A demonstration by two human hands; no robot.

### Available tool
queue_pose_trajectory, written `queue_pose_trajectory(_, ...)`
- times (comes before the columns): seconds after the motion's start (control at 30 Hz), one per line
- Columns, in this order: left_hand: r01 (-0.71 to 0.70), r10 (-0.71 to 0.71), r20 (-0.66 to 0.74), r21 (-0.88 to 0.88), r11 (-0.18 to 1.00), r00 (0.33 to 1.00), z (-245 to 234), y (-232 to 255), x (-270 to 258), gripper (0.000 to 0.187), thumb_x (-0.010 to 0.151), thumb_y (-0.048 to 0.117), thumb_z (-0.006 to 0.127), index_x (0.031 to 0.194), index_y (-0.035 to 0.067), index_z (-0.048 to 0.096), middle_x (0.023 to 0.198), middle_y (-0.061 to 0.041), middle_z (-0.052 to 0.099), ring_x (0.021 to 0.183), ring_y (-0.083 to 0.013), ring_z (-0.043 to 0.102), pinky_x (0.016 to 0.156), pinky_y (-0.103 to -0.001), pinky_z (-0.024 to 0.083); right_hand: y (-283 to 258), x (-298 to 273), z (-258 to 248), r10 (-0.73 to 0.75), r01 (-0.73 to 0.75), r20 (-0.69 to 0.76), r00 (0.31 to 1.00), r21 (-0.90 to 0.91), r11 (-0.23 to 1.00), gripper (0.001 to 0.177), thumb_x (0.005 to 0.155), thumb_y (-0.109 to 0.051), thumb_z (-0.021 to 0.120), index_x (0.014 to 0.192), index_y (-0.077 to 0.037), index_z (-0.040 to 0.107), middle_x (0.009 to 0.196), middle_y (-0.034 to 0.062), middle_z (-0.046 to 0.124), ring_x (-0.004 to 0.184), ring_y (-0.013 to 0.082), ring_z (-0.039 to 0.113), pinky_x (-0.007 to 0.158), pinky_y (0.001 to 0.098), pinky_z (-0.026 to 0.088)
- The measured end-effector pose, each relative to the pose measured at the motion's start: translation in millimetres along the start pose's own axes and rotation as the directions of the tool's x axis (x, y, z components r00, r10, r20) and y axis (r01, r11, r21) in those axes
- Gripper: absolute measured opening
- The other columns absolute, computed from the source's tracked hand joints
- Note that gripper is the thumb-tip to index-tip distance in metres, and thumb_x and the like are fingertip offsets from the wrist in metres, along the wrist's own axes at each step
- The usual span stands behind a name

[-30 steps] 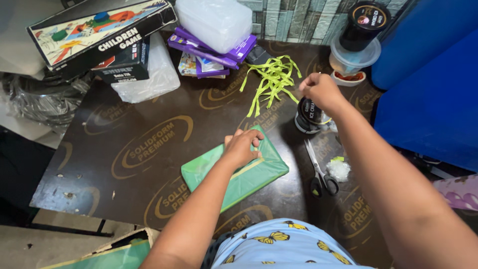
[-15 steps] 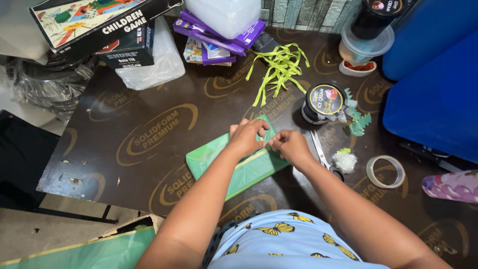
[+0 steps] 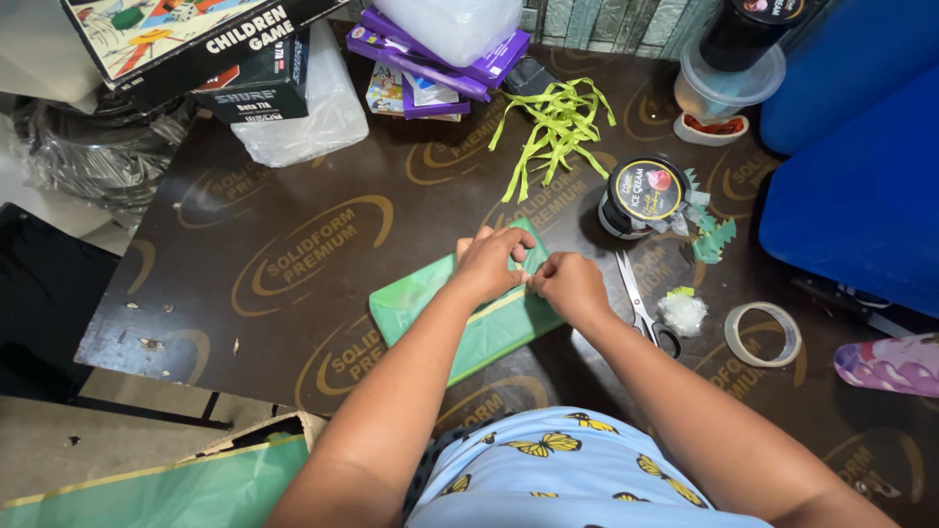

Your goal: The person wraps a box with green wrapping paper, folding the paper over it and securing it, then ties a green ribbon into a bow on top. They then lay out a second sheet of wrapping paper, place another children's game box on it, and begin folding the paper around that box.

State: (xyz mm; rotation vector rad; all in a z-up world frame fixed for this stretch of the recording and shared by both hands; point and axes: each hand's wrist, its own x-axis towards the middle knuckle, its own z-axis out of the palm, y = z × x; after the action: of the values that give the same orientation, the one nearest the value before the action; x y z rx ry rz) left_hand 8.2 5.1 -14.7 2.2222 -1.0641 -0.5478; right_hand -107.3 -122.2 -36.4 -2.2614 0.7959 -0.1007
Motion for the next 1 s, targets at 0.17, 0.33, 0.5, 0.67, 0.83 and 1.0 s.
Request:
queue_pose_trajectory(0.17, 0.010, -0.010, 0.002, 0.005, 1.000, 1.000, 0, 0, 0, 0.048, 0.068, 0.013, 0.086, 0.112, 0.024, 0.069, 0.097, 0.009, 0.068, 0.111, -0.0156, 0.058, 0.096, -0.038, 0.035, -15, -2, -1, 0.021, -0.015, 0.035, 0.999, -0.161, 0.987, 0.023, 0.074, -0.028, 0.086, 0.081, -0.007, 0.078, 0.085, 0.0175, 0.075, 0.084, 0.0381, 0.073, 0.078, 0.0475, 0.057)
queue_pose_trajectory(0.33, 0.007, -0.007, -0.003, -0.005, 1.000, 1.000, -1, 1, -1, 0.046, 0.069, 0.013, 0.086, 0.111, 0.024, 0.070, 0.096, 0.010, 0.069, 0.111, -0.0155, 0.057, 0.097, -0.038, 0.035, -19, 3, -9, -0.022, 0.045, 0.093, 0.995, -0.249, 0.967, 0.030, 0.075, -0.029, 0.087, 0.087, -0.005, 0.074, 0.086, 0.0201, 0.074, 0.086, 0.0403, 0.072, 0.079, 0.0494, 0.056)
queue_pose_trajectory(0.5, 0.009, -0.009, 0.007, 0.002, 1.000, 1.000, 0, 0, 0, 0.046, 0.070, 0.015, 0.086, 0.112, 0.024, 0.070, 0.097, 0.009, 0.068, 0.110, -0.0150, 0.058, 0.096, -0.038, 0.035, -12, 4, -22, 0.142, -0.104, 0.211, 0.967, -0.185, 0.977, 0.043, 0.076, -0.036, 0.086, 0.089, -0.003, 0.061, 0.078, 0.0178, 0.074, 0.081, 0.0356, 0.076, 0.076, 0.0489, 0.056)
queue_pose_trajectory(0.67, 0.017, -0.017, 0.010, 0.002, 1.000, 1.000, 3, -3, 2, 0.046, 0.069, 0.015, 0.086, 0.111, 0.024, 0.070, 0.095, 0.010, 0.068, 0.109, -0.0149, 0.058, 0.096, -0.038, 0.035, -7, -2, -22, 0.057, -0.014, 0.199, 0.978, -0.208, 0.978, 0.041, 0.076, -0.036, 0.088, 0.083, -0.005, 0.062, 0.076, 0.0151, 0.073, 0.079, 0.0343, 0.072, 0.072, 0.0474, 0.054)
queue_pose_trajectory(0.83, -0.001, 0.000, 0.007, 0.027, 1.000, 1.000, 1, -2, 5, 0.041, 0.075, 0.015, 0.081, 0.113, 0.025, 0.070, 0.096, 0.011, 0.068, 0.110, -0.0146, 0.058, 0.096, -0.038, 0.034, -1, 1, -24, 0.050, -0.014, 0.245, 0.968, -0.145, 0.989, 0.039, 0.078, -0.035, 0.086, 0.082, -0.005, 0.061, 0.071, 0.0125, 0.074, 0.071, 0.0285, 0.075, 0.069, 0.0430, 0.055)
queue_pose_trajectory(1.0, 0.009, -0.009, -0.014, 0.027, 1.000, 1.000, 1, 4, -2, 0.044, 0.069, 0.023, 0.088, 0.109, 0.023, 0.068, 0.093, 0.009, 0.066, 0.107, -0.0148, 0.057, 0.093, -0.037, 0.035, 4, -2, -21, 0.062, -0.036, 0.230, 0.971, -0.118, 0.992, 0.042, 0.078, -0.037, 0.086, 0.082, -0.004, 0.060, 0.069, 0.0119, 0.072, 0.068, 0.0270, 0.074, 0.066, 0.0421, 0.054)
